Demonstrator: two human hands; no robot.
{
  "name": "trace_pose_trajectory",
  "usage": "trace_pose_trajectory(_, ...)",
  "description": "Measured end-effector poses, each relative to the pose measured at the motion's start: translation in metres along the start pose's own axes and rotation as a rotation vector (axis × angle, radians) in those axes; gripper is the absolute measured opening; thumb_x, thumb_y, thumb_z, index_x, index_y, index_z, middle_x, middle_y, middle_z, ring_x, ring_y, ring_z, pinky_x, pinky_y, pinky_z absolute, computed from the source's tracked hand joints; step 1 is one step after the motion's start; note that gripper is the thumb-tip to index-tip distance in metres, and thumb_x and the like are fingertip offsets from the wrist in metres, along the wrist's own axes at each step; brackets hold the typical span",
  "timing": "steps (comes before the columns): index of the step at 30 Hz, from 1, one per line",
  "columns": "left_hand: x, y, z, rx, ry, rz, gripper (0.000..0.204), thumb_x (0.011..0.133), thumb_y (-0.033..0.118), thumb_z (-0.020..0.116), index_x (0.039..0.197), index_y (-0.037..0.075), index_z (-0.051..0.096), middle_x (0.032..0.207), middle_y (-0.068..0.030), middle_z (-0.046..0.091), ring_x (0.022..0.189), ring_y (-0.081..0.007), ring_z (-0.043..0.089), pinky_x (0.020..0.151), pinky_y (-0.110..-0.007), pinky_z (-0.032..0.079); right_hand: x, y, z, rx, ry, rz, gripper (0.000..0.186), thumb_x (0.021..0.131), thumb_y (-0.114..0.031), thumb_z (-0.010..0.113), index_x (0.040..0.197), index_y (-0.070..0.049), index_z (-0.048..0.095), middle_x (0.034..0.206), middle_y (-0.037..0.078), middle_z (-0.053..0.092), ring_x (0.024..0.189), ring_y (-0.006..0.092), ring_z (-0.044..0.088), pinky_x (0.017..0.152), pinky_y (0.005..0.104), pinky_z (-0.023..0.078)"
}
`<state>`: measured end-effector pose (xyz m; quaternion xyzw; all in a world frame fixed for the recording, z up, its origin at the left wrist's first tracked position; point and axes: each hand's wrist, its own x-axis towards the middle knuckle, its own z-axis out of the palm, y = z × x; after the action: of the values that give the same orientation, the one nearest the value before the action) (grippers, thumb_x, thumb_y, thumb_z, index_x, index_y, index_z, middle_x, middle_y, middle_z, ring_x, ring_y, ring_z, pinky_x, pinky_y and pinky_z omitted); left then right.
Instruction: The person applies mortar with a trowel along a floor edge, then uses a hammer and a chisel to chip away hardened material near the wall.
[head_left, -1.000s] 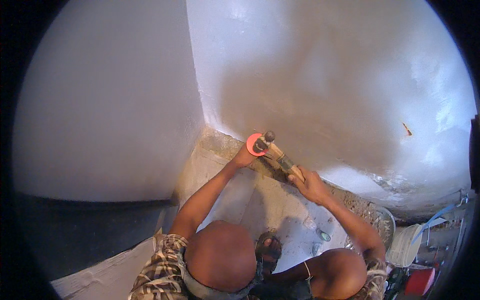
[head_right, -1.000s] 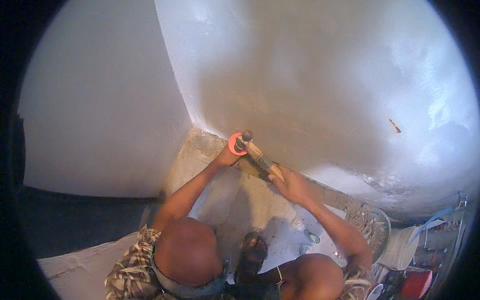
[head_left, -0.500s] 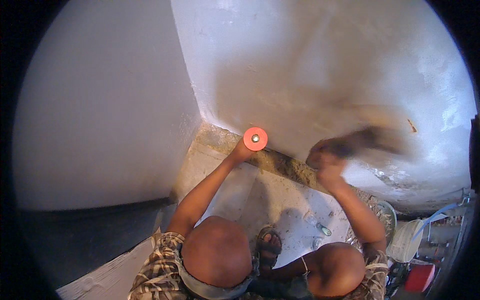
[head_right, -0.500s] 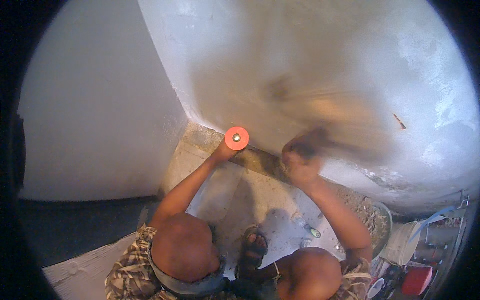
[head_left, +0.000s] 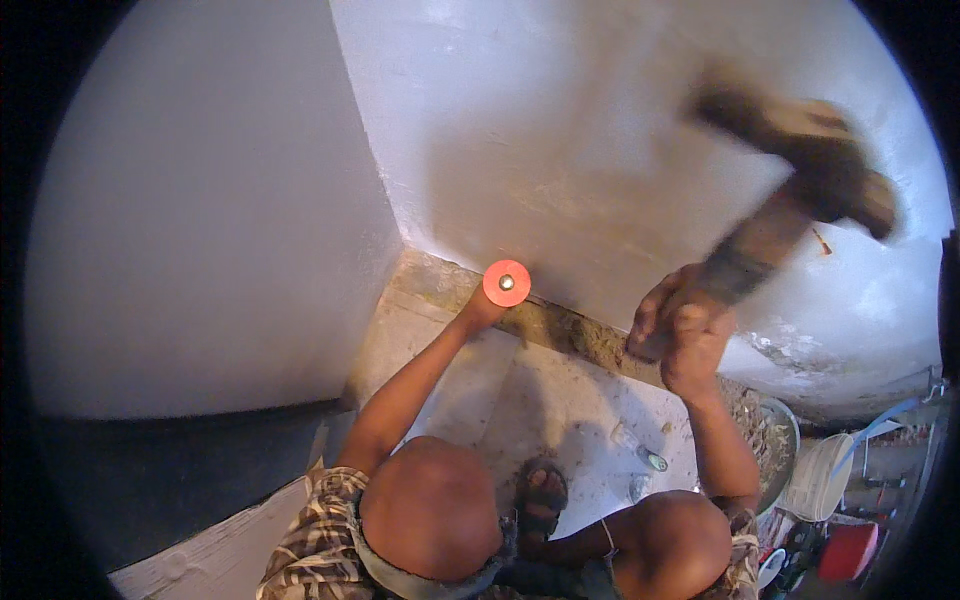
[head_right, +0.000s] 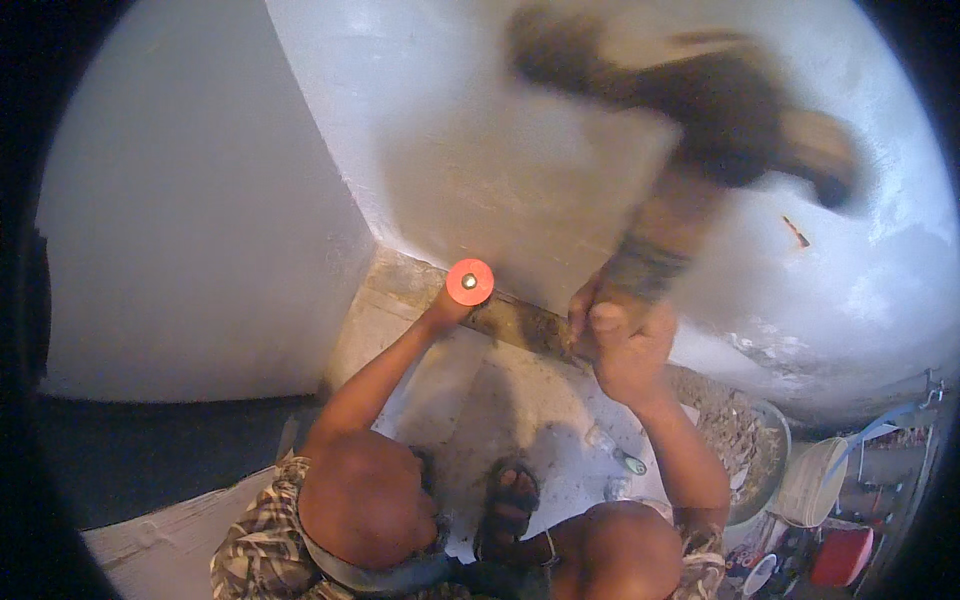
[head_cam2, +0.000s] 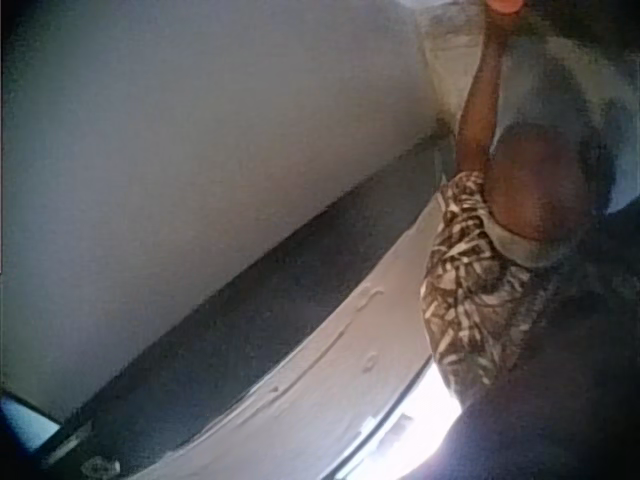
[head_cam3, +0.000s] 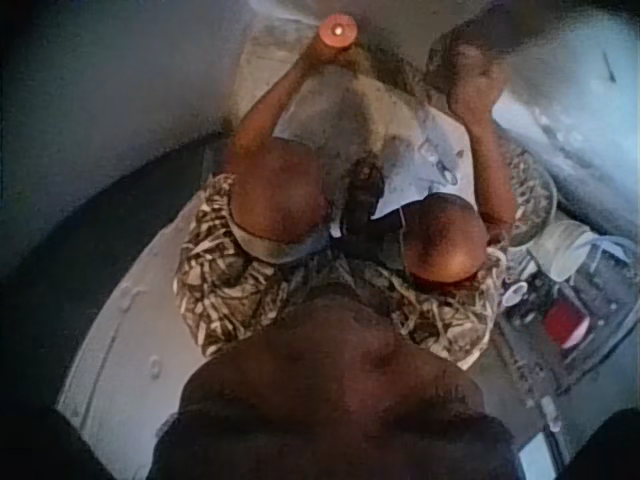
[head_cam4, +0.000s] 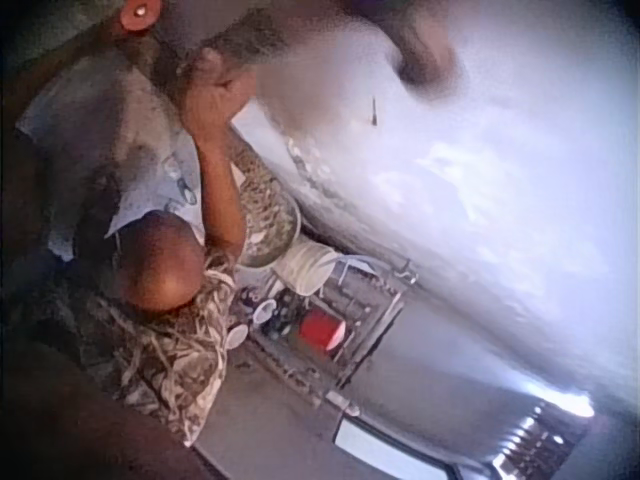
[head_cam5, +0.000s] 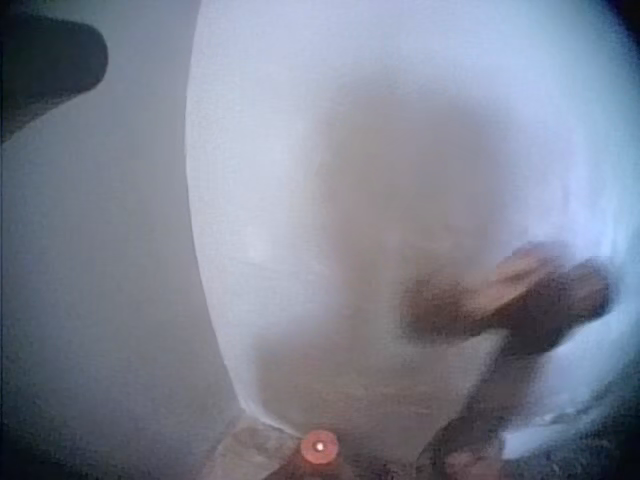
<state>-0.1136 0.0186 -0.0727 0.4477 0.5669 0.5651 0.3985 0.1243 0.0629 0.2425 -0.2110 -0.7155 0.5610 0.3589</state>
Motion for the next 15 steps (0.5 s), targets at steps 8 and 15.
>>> trace_pose_trajectory(8, 0.008, -0.028, -0.010, 0.021, -0.065, 0.253, 0.037, 0.087, 0.012, 0.066, 0.121, 0.004, 0.053, 0.121, -0.0072, 0.059, 0.115, -0.0180, 0.054, 0.100, -0.033, 0.041, -0.034, 0.132, -0.012, -0.797, -0.424, 0.360, 0.041, 0.092, -0.039, 0.059, 0.113, -0.003, 0.059, 0.095, 0.025, 0.065, 0.090, 0.0412, 0.062, 0.079, 0.0470, 0.048)
trace_pose_trajectory(15, -0.008, -0.037, -0.002, 0.090, 0.019, 0.195, 0.038, 0.086, 0.016, 0.067, 0.120, 0.004, 0.055, 0.117, -0.0093, 0.061, 0.112, -0.0212, 0.057, 0.096, -0.033, 0.044, -0.061, 0.117, -0.009, -0.611, -0.203, 0.433, 0.047, 0.092, -0.042, 0.057, 0.119, -0.003, 0.057, 0.089, 0.021, 0.064, 0.083, 0.0350, 0.063, 0.075, 0.0452, 0.048)
